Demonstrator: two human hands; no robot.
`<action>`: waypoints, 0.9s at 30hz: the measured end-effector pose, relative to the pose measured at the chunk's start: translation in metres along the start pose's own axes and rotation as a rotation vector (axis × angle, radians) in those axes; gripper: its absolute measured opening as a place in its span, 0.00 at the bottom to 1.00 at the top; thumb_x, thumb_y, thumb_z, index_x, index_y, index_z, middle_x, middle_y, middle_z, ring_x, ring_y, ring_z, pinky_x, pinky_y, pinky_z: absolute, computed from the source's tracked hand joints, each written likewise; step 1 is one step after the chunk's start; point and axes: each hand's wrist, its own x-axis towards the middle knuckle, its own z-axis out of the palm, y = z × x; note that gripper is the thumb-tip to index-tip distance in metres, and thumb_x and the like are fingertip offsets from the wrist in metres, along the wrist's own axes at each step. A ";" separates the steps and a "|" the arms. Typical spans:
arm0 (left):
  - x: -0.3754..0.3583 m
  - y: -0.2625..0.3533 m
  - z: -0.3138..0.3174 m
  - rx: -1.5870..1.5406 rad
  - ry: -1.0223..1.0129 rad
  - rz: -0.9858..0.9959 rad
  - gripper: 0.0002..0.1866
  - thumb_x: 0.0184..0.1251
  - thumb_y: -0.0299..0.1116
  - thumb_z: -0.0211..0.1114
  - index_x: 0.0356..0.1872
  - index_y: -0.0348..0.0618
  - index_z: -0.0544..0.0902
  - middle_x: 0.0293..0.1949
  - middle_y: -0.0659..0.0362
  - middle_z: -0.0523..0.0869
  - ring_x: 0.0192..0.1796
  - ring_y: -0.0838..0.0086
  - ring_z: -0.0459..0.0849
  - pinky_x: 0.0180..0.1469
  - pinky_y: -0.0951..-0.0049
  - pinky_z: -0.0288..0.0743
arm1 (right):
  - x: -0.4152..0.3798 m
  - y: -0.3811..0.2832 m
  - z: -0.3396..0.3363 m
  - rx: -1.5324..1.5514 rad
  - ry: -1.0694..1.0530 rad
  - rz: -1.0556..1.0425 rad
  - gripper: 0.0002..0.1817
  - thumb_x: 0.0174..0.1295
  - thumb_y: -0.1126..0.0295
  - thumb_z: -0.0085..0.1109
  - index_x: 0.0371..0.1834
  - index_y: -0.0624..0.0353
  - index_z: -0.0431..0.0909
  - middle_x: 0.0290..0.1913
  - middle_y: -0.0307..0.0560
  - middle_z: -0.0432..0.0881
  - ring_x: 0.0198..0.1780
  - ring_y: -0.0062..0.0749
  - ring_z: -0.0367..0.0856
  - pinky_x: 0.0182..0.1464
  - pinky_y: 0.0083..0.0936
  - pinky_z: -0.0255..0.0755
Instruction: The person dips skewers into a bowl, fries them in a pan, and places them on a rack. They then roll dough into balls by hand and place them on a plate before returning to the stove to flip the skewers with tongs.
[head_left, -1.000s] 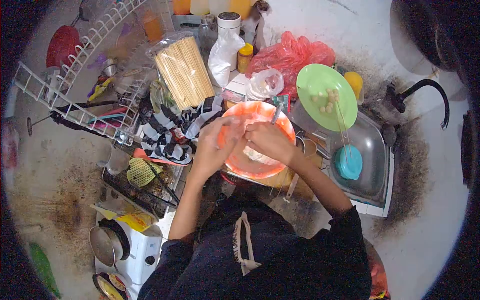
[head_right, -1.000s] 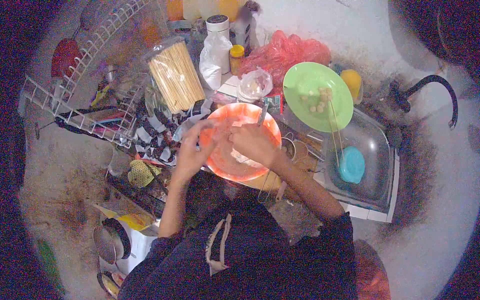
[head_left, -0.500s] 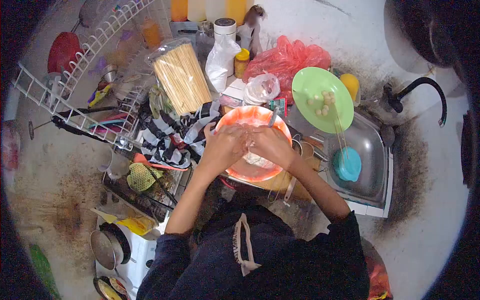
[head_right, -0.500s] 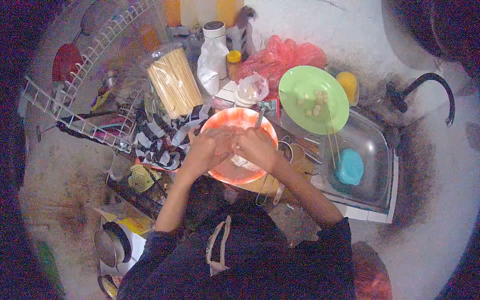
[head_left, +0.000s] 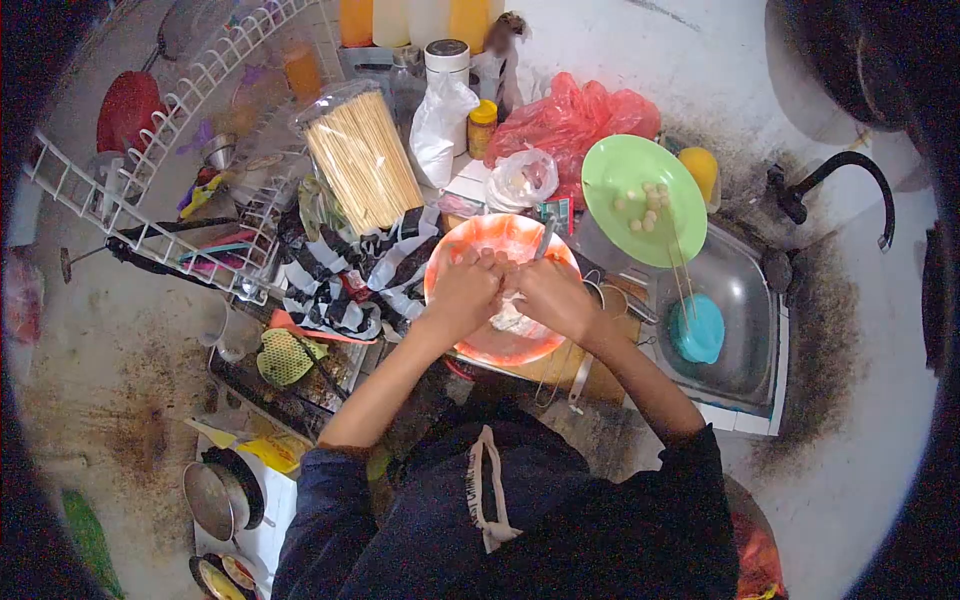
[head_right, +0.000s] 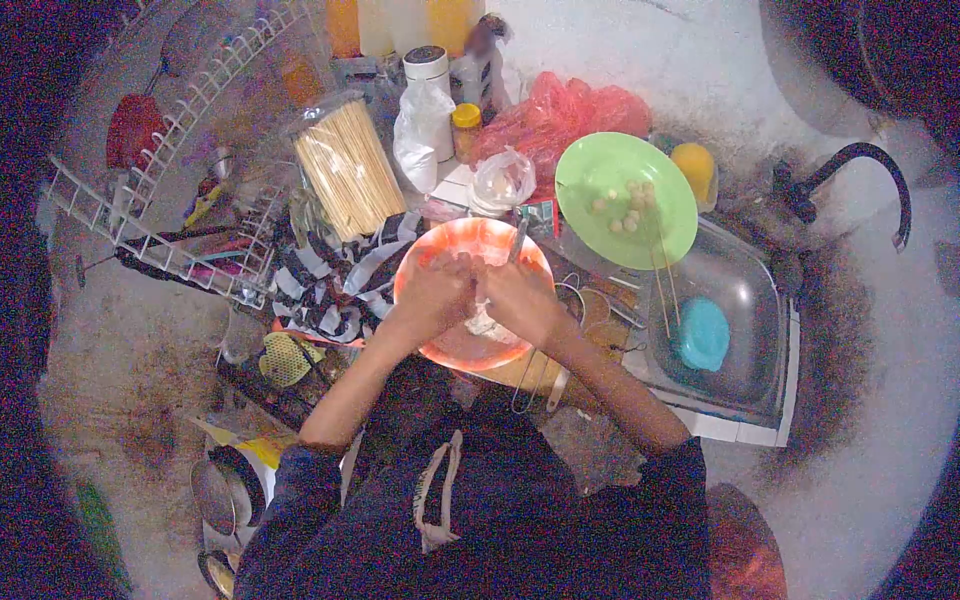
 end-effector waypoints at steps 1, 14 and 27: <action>0.001 0.001 -0.002 0.015 -0.066 -0.004 0.22 0.45 0.34 0.62 0.46 0.49 0.74 0.44 0.58 0.76 0.51 0.69 0.73 0.55 0.51 0.53 | -0.001 -0.003 -0.006 0.000 0.001 0.001 0.10 0.44 0.75 0.54 0.32 0.63 0.77 0.29 0.53 0.78 0.34 0.43 0.79 0.39 0.39 0.71; 0.005 -0.002 -0.041 -0.924 -0.005 0.089 0.23 0.57 0.39 0.57 0.53 0.42 0.68 0.51 0.54 0.74 0.56 0.64 0.70 0.57 0.60 0.60 | -0.017 0.008 -0.056 0.617 0.237 0.020 0.11 0.49 0.73 0.60 0.36 0.63 0.78 0.33 0.45 0.81 0.33 0.28 0.80 0.39 0.23 0.73; 0.020 0.042 -0.043 -2.719 0.651 -0.511 0.18 0.68 0.33 0.44 0.56 0.35 0.63 0.55 0.56 0.72 0.53 0.74 0.74 0.55 0.75 0.70 | -0.031 -0.074 -0.057 0.062 0.428 -0.013 0.16 0.48 0.71 0.58 0.43 0.56 0.75 0.39 0.45 0.78 0.40 0.36 0.76 0.41 0.30 0.68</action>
